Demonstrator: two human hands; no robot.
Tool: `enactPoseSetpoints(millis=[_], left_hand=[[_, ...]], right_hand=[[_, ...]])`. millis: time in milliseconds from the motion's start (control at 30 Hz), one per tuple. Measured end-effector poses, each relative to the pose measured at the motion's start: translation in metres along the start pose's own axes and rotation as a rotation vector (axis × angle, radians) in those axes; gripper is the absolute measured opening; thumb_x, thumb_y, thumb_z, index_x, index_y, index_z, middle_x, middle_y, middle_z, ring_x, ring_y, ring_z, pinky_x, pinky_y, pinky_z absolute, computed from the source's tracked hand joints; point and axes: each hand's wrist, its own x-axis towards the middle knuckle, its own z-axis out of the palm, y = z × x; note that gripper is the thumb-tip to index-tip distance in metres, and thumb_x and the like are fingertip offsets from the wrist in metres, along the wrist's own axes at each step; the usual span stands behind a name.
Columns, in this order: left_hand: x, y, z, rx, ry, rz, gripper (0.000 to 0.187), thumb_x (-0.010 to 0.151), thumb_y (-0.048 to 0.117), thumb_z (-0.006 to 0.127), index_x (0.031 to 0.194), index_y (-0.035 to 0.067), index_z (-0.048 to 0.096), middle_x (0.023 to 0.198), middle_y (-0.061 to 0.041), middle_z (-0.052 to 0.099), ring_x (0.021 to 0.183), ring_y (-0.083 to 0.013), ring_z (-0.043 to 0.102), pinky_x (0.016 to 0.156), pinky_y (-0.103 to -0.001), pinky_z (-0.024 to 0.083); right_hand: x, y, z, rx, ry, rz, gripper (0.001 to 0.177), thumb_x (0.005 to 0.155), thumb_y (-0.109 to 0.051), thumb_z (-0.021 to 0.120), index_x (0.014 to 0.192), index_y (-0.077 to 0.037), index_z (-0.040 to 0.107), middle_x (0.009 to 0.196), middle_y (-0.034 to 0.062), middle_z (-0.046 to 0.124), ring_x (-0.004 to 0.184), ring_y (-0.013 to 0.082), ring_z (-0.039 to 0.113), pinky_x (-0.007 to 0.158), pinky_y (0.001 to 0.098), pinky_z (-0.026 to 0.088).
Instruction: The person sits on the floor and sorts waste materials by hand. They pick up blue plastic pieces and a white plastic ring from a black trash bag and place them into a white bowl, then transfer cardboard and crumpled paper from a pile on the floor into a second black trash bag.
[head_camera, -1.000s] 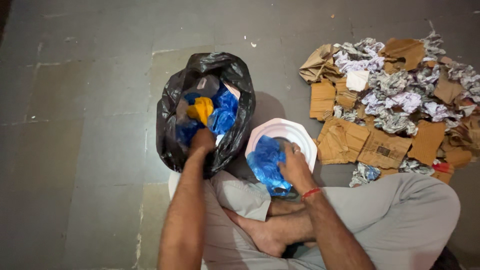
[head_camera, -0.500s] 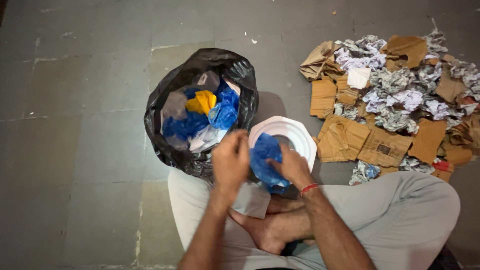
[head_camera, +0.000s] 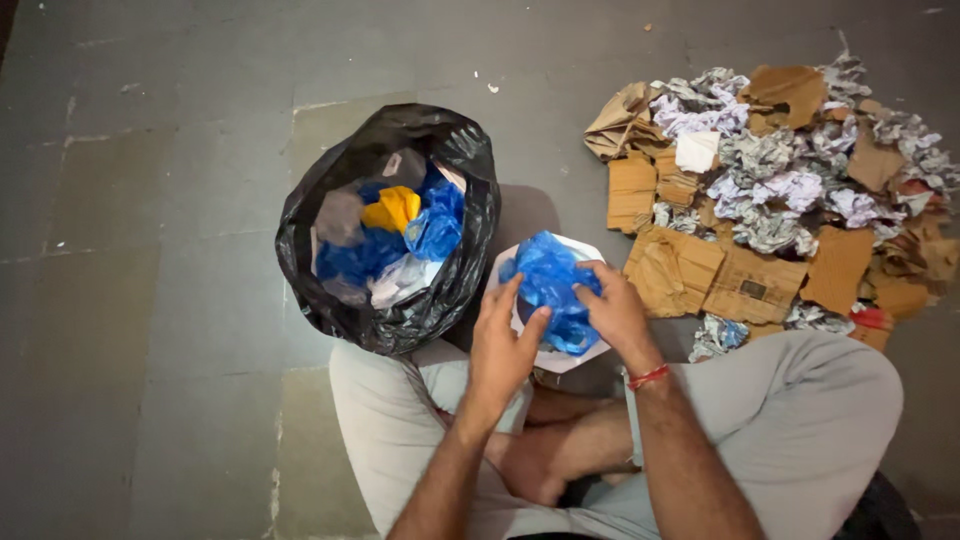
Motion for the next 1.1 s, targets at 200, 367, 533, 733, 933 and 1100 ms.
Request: enactPoseSetpoints(millis=[200, 367, 533, 733, 933, 1100], left_hand=[[0.006, -0.009, 0.015, -0.022, -0.095, -0.207, 0.059, 0.088, 0.029, 0.077, 0.138, 0.003, 0.059, 0.127, -0.022, 0.065, 0.108, -0.0369, 0.066, 0.093, -0.041, 0.053], [0.003, -0.001, 0.009, -0.274, -0.095, 0.03, 0.072, 0.083, 0.015, 0.079, 0.146, -0.003, 0.048, 0.12, -0.023, 0.062, 0.102, -0.032, 0.062, 0.087, -0.038, 0.053], [0.019, 0.012, 0.011, -0.584, 0.084, -0.101, 0.028, 0.091, -0.005, 0.06, 0.117, -0.004, 0.07, 0.105, -0.005, 0.073, 0.092, -0.0101, 0.066, 0.081, -0.026, 0.057], [0.033, 0.035, 0.005, -0.715, 0.099, -0.197, 0.014, 0.094, -0.004, 0.063, 0.105, -0.002, 0.071, 0.091, -0.002, 0.07, 0.08, -0.0077, 0.061, 0.07, -0.024, 0.054], [0.028, 0.073, -0.011, -1.03, -0.147, -0.41, 0.049, 0.078, -0.006, 0.058, 0.126, 0.006, 0.064, 0.106, 0.004, 0.07, 0.088, -0.0077, 0.065, 0.074, -0.024, 0.055], [0.02, 0.08, -0.022, -0.931, -0.218, -0.475, 0.037, 0.096, 0.006, 0.065, 0.133, 0.006, 0.064, 0.105, 0.001, 0.07, 0.09, -0.0075, 0.064, 0.076, -0.023, 0.056]], right_hand=[[-0.001, 0.004, 0.007, -0.133, 0.0, -0.265, 0.025, 0.09, -0.015, 0.072, 0.115, -0.01, 0.073, 0.11, 0.02, 0.071, 0.094, 0.0265, 0.067, 0.081, 0.0354, 0.052], [-0.015, -0.035, -0.005, 0.657, -0.017, -0.025, 0.027, 0.094, -0.015, 0.065, 0.119, -0.004, 0.068, 0.107, 0.0081, 0.07, 0.097, 0.0155, 0.064, 0.087, 0.0305, 0.052], [-0.038, -0.086, -0.032, 0.669, -0.251, -0.406, 0.03, 0.091, -0.006, 0.065, 0.12, 0.001, 0.068, 0.129, 0.0128, 0.065, 0.124, 0.0227, 0.06, 0.109, 0.0325, 0.045], [-0.053, -0.127, -0.054, 0.313, -0.003, -0.687, 0.059, 0.074, -0.001, 0.081, 0.129, -0.003, 0.06, 0.139, 0.0164, 0.053, 0.123, 0.0281, 0.057, 0.102, 0.0349, 0.05], [-0.059, -0.12, -0.05, 0.1, 0.389, -0.631, 0.037, 0.074, 0.014, 0.065, 0.106, -0.003, 0.074, 0.107, 0.0116, 0.068, 0.098, 0.0258, 0.069, 0.084, 0.034, 0.057], [-0.062, -0.124, -0.044, 0.079, 0.456, -0.643, 0.035, 0.074, 0.014, 0.064, 0.103, -0.003, 0.074, 0.106, 0.0126, 0.067, 0.097, 0.0255, 0.068, 0.083, 0.0344, 0.057]])
